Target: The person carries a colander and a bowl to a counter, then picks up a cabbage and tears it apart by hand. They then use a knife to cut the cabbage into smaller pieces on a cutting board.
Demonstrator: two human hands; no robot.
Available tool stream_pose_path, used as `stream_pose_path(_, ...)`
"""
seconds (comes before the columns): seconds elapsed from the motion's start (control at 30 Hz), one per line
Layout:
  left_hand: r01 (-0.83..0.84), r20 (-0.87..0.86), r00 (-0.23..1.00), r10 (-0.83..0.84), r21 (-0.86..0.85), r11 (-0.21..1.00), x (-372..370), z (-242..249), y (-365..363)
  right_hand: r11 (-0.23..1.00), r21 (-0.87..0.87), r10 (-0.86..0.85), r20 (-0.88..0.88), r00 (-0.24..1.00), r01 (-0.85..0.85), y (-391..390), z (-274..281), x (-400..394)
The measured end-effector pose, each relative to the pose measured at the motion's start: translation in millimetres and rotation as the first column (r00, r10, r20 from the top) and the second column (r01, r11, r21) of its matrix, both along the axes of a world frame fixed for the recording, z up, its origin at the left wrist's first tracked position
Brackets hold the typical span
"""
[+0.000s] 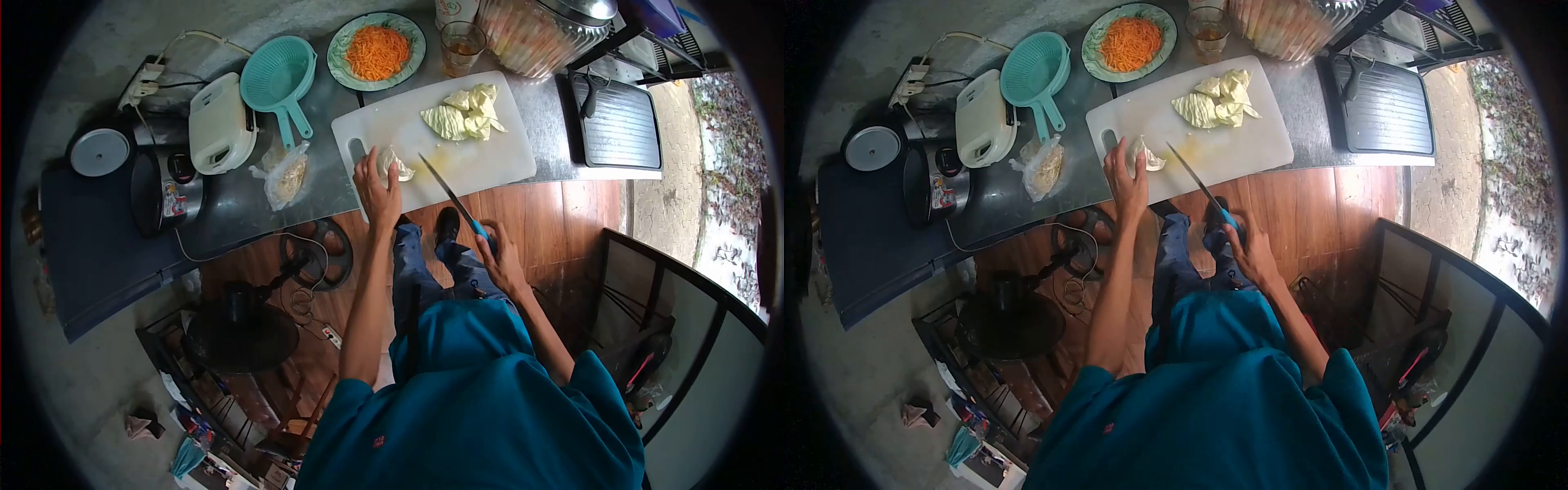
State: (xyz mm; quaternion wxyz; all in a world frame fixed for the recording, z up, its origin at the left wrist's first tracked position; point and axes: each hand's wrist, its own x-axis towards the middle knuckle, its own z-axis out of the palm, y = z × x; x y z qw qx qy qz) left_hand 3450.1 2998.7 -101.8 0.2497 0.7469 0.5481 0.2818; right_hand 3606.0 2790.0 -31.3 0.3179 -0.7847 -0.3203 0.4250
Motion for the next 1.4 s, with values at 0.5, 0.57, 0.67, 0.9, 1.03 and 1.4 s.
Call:
stream_pose_path(0.5, 0.396, -0.095, 0.914, -0.395, -0.006, 0.918, -12, -2, 23, 0.998, 0.033, 0.053, -0.028, 0.998, -0.053, 10, 5, 5)
stream_pose_path(0.57, 0.356, -0.129, 0.926, -0.354, -0.009, 0.934, -6, 2, 19, 0.999, 0.025, 0.033, -0.099, 0.995, -0.030, 16, 15, -1)
stream_pose_path(0.67, 0.356, -0.185, 0.926, -0.329, 0.140, 0.924, -3, 0, 18, 0.984, 0.174, 0.040, -0.001, 0.999, -0.039, 9, -12, -12)
stream_pose_path(0.9, 0.344, -0.121, 0.936, -0.331, 0.111, 0.933, 3, -11, 14, 0.998, 0.040, 0.046, -0.058, 0.997, -0.043, 14, -6, -29)
stream_pose_path(1.03, 0.271, -0.034, 0.963, -0.269, 0.071, 0.960, 5, -13, 9, 0.996, 0.060, 0.059, 0.003, 0.998, -0.059, 17, -11, -32)
stream_pose_path(1.4, 0.178, 0.067, 0.980, -0.186, 0.115, 0.977, 8, -23, 0, 0.963, 0.254, 0.058, 0.113, 0.992, -0.085, 14, -27, -40)
